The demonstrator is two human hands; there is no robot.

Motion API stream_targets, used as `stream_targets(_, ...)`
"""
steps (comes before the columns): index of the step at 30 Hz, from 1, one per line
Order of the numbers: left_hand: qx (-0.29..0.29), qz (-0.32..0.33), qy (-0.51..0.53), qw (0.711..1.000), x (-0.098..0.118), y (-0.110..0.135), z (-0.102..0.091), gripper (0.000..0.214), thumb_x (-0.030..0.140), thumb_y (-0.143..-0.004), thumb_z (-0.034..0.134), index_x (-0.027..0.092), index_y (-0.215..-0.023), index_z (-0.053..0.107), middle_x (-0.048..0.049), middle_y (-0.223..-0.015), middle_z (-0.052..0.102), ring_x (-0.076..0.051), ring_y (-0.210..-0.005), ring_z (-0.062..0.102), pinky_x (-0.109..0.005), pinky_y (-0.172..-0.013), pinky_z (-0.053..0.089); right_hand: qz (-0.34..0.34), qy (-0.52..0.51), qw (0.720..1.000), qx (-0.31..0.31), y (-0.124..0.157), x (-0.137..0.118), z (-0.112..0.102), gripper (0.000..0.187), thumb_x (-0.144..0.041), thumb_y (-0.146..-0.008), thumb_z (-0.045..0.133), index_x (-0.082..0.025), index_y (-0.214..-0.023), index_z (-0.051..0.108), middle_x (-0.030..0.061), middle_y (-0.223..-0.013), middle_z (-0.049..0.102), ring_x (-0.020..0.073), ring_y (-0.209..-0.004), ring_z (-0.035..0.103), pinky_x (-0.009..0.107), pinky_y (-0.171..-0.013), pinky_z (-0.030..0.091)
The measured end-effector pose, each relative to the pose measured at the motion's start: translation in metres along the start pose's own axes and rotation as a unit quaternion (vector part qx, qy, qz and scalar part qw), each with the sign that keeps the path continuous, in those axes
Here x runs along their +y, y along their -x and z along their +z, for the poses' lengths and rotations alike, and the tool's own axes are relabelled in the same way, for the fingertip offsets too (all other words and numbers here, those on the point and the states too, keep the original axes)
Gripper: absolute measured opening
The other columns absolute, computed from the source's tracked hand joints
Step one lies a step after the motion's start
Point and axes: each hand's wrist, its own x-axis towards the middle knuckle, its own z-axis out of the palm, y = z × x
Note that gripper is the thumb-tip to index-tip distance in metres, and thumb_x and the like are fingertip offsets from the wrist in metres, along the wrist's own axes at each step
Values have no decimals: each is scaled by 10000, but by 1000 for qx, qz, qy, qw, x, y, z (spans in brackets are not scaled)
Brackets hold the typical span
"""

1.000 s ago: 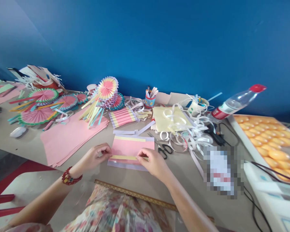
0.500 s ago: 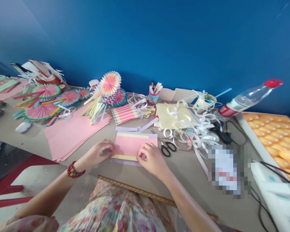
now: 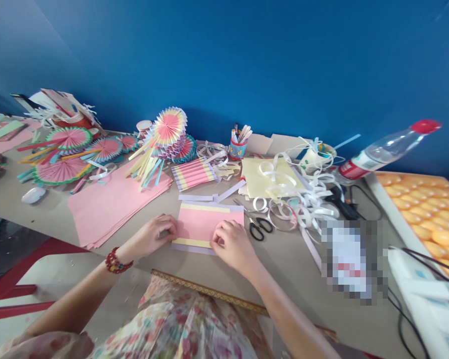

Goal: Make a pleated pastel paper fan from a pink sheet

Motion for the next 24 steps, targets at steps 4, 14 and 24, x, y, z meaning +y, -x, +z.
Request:
stream_targets(4,-4,2,-2,1000,0,0,0,153,253,-910,542,190,-782,597,-58,-902,632,-201,-881,557,-328,-806,437,-4,4,1000,1,1,1,1,160,-125,-763,664,-214,-665,574,19,-869,636,196,-884,561,324,-820,407)
stream_targets(14,-3,-1,-8,1000,0,1,1,164,255,-913,541,192,-777,607,-60,-914,627,-204,-890,553,-334,-815,437,3,6,1000,-3,1,0,2,164,-115,-754,670,-212,-663,575,21,-875,638,199,-888,559,326,-824,405)
stream_targets(24,-8,0,-17,1000,2,1,0,159,251,-922,543,190,-781,586,-52,-917,622,-202,-891,546,-329,-815,422,7,18,1000,-8,1,0,2,150,-134,-758,688,-209,-678,585,13,-879,630,192,-900,552,325,-835,398)
